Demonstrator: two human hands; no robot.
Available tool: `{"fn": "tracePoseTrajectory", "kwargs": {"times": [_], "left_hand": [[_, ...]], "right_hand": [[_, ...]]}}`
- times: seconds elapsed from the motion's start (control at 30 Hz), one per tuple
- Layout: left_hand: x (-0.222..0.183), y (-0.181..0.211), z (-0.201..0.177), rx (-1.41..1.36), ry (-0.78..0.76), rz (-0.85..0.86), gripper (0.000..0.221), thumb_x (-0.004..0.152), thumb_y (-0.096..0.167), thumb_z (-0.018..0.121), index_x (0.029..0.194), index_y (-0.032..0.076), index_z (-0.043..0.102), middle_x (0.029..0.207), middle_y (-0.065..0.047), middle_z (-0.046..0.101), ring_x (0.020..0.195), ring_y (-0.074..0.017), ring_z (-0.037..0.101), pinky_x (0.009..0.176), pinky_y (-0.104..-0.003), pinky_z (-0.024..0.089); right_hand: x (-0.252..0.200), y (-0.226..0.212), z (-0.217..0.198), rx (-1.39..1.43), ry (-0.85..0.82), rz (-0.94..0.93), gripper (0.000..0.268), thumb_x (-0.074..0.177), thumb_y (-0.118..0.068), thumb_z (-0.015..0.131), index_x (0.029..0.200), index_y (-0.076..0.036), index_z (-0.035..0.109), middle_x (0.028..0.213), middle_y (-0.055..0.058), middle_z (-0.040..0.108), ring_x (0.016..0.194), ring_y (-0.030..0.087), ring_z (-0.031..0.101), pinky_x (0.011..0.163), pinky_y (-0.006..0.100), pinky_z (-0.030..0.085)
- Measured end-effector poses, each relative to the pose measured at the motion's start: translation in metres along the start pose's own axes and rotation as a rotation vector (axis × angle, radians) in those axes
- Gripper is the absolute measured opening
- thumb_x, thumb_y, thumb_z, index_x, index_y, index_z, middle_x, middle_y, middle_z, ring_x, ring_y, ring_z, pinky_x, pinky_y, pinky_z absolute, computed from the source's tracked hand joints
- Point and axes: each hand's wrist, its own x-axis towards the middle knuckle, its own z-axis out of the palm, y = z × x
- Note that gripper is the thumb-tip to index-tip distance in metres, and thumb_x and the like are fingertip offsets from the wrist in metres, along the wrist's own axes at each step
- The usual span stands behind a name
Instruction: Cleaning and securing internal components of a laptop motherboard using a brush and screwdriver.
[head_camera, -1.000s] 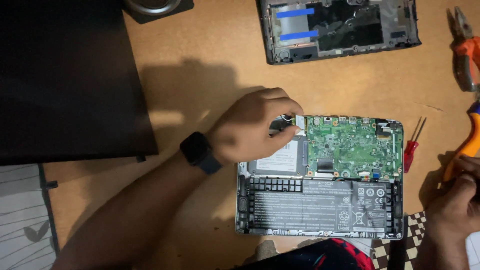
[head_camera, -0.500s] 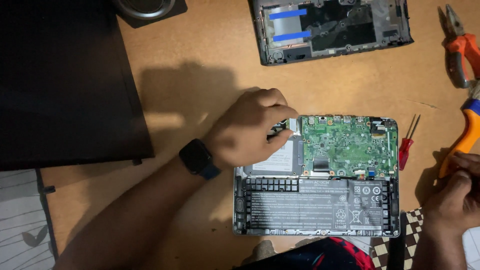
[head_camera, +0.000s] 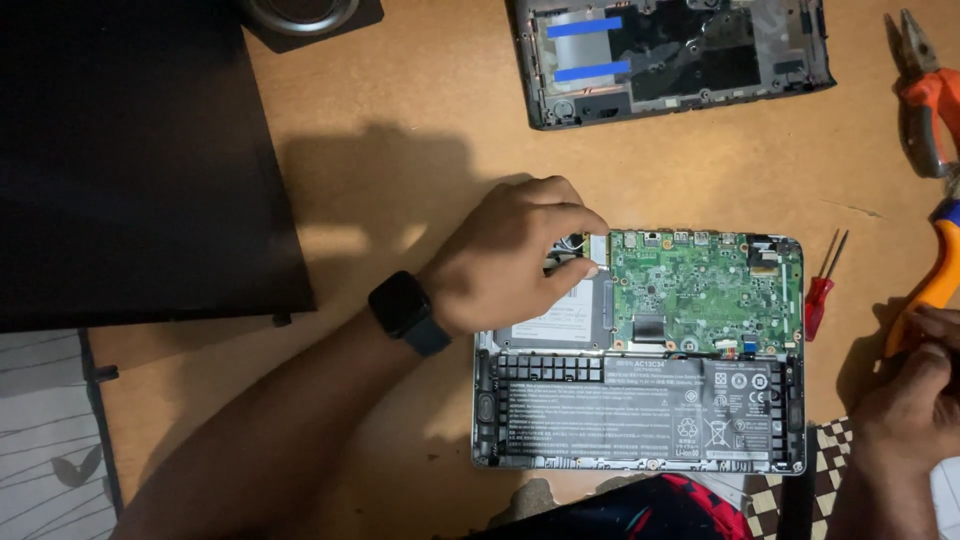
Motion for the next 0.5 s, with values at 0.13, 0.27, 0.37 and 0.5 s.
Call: {"fn": "tracePoseTrajectory", "kwargs": {"times": [0.13, 0.27, 0.37, 0.5], "left_hand": [[0.001, 0.002, -0.002, -0.016, 0.003, -0.002, 0.03, 0.089, 0.018, 0.079, 0.116, 0.006, 0.073, 0.112, -0.01, 0.071, 0.098, -0.0281, 0.069, 0.095, -0.045, 0.05], [0.001, 0.004, -0.004, -0.038, 0.006, 0.014, 0.029, 0.088, 0.015, 0.081, 0.115, 0.006, 0.073, 0.112, -0.009, 0.072, 0.098, -0.0276, 0.07, 0.094, -0.045, 0.051], [0.001, 0.003, -0.003, -0.029, 0.004, 0.007, 0.029, 0.088, 0.016, 0.08, 0.115, 0.007, 0.073, 0.111, -0.009, 0.072, 0.096, -0.0278, 0.069, 0.092, -0.044, 0.052], [0.002, 0.003, -0.003, -0.045, 0.023, 0.023, 0.028, 0.087, 0.014, 0.082, 0.113, 0.007, 0.074, 0.11, -0.008, 0.073, 0.097, -0.0268, 0.071, 0.093, -0.043, 0.052]], "right_hand": [[-0.001, 0.001, 0.003, 0.069, 0.07, 0.115, 0.034, 0.109, 0.018, 0.034, 0.138, 0.01, 0.049, 0.139, 0.031, 0.058, 0.132, 0.036, 0.064, 0.111, 0.038, 0.055], [-0.003, 0.005, -0.001, 0.048, 0.023, 0.107, 0.034, 0.113, 0.019, 0.034, 0.143, 0.009, 0.046, 0.142, 0.031, 0.058, 0.134, 0.036, 0.063, 0.111, 0.038, 0.053], [0.004, -0.006, -0.001, -0.047, -0.015, -0.035, 0.029, 0.109, 0.029, 0.04, 0.136, 0.021, 0.046, 0.138, 0.04, 0.057, 0.129, 0.044, 0.062, 0.109, 0.043, 0.051], [0.0, -0.006, 0.006, 0.093, 0.099, 0.297, 0.038, 0.112, 0.003, 0.029, 0.142, -0.004, 0.051, 0.143, 0.021, 0.063, 0.138, 0.029, 0.066, 0.108, 0.032, 0.056]]}}
